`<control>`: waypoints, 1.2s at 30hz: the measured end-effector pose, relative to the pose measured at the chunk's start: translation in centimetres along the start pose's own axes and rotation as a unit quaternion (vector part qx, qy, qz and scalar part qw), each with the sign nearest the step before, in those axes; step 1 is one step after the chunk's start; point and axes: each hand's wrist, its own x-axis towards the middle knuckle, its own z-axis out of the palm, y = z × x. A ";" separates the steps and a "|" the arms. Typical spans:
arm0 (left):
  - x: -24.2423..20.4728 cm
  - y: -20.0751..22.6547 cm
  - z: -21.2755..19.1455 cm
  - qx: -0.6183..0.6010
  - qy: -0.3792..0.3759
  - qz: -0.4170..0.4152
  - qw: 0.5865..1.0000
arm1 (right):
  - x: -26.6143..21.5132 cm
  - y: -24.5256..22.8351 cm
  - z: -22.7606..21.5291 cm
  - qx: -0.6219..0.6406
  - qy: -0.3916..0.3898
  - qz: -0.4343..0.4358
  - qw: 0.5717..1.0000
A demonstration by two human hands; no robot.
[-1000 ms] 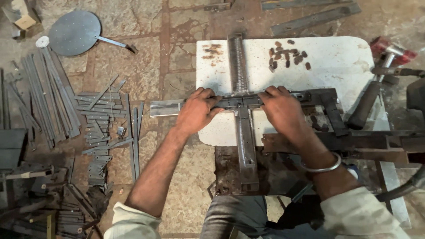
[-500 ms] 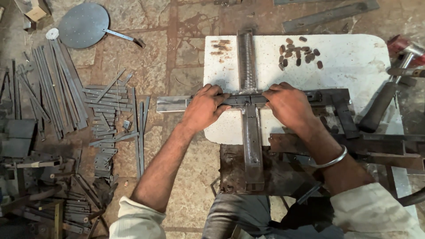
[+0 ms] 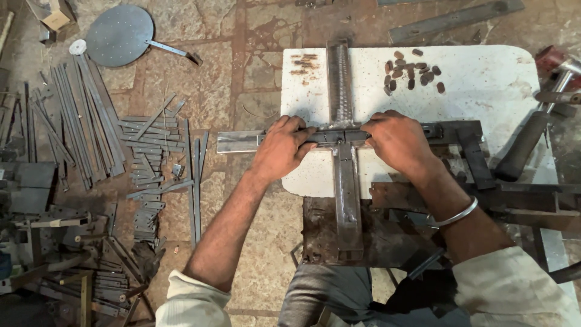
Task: The person aligns metal brackets onto a cross-shaped metal frame and uses a welding torch to tack and weld them in place. They repeatedly position the brackets, apply welds, and adjust the frame on the workbench.
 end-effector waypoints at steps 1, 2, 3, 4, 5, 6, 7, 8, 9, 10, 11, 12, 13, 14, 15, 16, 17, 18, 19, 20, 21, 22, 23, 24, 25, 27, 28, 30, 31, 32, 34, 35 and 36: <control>0.0 0.0 0.0 0.003 0.012 0.007 1.000 | 0.0 -0.1 -0.5 0.000 -0.013 0.005 1.000; -0.1 0.0 0.1 0.003 0.012 0.007 1.000 | 0.0 -0.2 -0.5 0.001 -0.013 0.005 1.000; -0.1 0.1 0.1 -0.001 0.017 0.008 1.000 | 0.0 -0.2 -0.6 0.004 -0.011 0.005 1.000; -0.1 0.1 0.2 -0.004 0.021 0.008 1.000 | 0.0 -0.2 -0.7 0.007 -0.009 0.006 1.000; -0.2 0.1 0.2 -0.003 0.021 0.008 1.000 | 0.0 -0.2 -0.6 0.007 -0.008 0.005 1.000; -0.2 0.2 0.1 -0.001 0.028 0.010 1.000 | 0.0 -0.1 -0.5 0.013 -0.001 0.005 1.000; -0.3 0.3 0.1 0.001 0.036 0.012 0.999 | 0.0 -0.1 -0.4 0.019 0.006 0.004 1.000; -0.3 0.4 0.1 0.002 0.036 0.013 0.999 | 0.0 -0.1 -0.5 0.020 0.007 0.004 1.000; -0.3 0.6 0.0 0.004 0.033 0.005 0.999 | -0.1 -0.1 -0.6 0.025 0.021 -0.002 0.999; -0.3 0.8 0.0 0.005 0.030 -0.003 1.000 | -0.2 -0.1 -0.7 0.030 0.035 -0.009 0.999; -0.4 0.8 -0.1 0.006 0.029 -0.002 1.000 | -0.1 -0.2 -0.6 0.031 0.036 -0.008 0.999; -0.6 0.9 -0.2 0.010 0.040 0.001 0.999 | -0.1 -0.3 -0.5 0.036 0.042 -0.012 0.998; -0.4 1.1 -0.1 0.011 0.052 0.008 0.999 | -0.2 -0.1 -0.5 0.038 0.049 -0.012 0.998; -0.8 1.0 -0.5 0.010 0.052 0.013 0.999 | -0.1 -0.3 0.0 0.036 0.050 -0.008 0.998; -0.7 1.0 -0.7 0.022 0.051 0.007 0.998 | -0.2 0.0 0.4 0.031 0.052 -0.010 0.998; -0.5 1.1 -0.8 0.034 0.051 0.002 0.998 | -0.4 0.4 0.8 0.025 0.054 -0.012 0.998; -0.7 1.1 -1.2 0.029 0.050 0.011 0.998 | -1.0 0.1 1.1 0.021 0.055 -0.002 0.998; -0.8 1.1 -1.5 0.050 0.054 0.008 0.997 | -1.5 -0.2 1.4 0.006 0.086 -0.008 0.996; -1.1 0.9 -1.9 0.072 0.057 0.003 0.996 | -2.0 -0.5 1.8 -0.008 0.117 -0.016 0.993; -1.1 0.8 -2.0 0.067 0.056 0.011 0.996 | -3.3 -1.4 1.6 -0.012 0.116 -0.007 0.993; -1.3 0.6 -2.2 0.086 0.039 -0.009 0.995 | -4.6 -2.3 1.5 0.007 0.151 -0.004 0.989; -1.5 0.3 -2.3 0.105 0.022 -0.029 0.994 | -5.8 -3.4 1.4 0.025 0.185 -0.001 0.982; -1.6 0.3 -2.2 0.104 0.021 -0.027 0.994 | -7.3 -4.2 1.4 0.024 0.185 0.002 0.983; -1.7 0.2 -2.2 0.115 0.010 -0.038 0.993 | -8.8 -5.1 1.3 0.070 0.212 0.009 0.975; -1.9 0.0 -2.3 0.129 0.000 -0.050 0.990 | -10.1 -6.1 1.2 0.118 0.242 0.014 0.963; -1.9 0.1 -2.3 0.132 -0.002 -0.047 0.990 | -12.1 -6.6 1.8 0.149 0.251 0.029 0.956; -1.8 0.2 -2.3 0.136 -0.003 -0.045 0.990 | -13.1 -6.9 2.1 0.180 0.260 0.043 0.948; -1.5 0.4 -2.4 0.135 -0.004 -0.041 0.990 | -14.0 -6.2 1.8 0.190 0.260 0.058 0.945; -1.5 0.6 -2.5 0.133 -0.006 -0.041 0.990 | -14.5 -5.9 1.7 0.201 0.256 0.070 0.943; -1.5 0.4 -2.4 0.136 -0.008 -0.039 0.990 | -14.6 -5.4 1.8 0.203 0.259 0.072 0.941; -1.7 0.0 -2.3 0.120 0.004 -0.028 0.992 | -14.8 -4.5 2.0 0.198 0.268 0.093 0.938; -1.6 0.0 -2.1 0.122 0.003 -0.027 0.992 | -14.8 -4.1 2.3 0.199 0.270 0.094 0.938; -1.5 -0.1 -1.9 0.113 0.012 -0.018 0.993 | -14.7 -3.7 2.6 0.190 0.272 0.106 0.938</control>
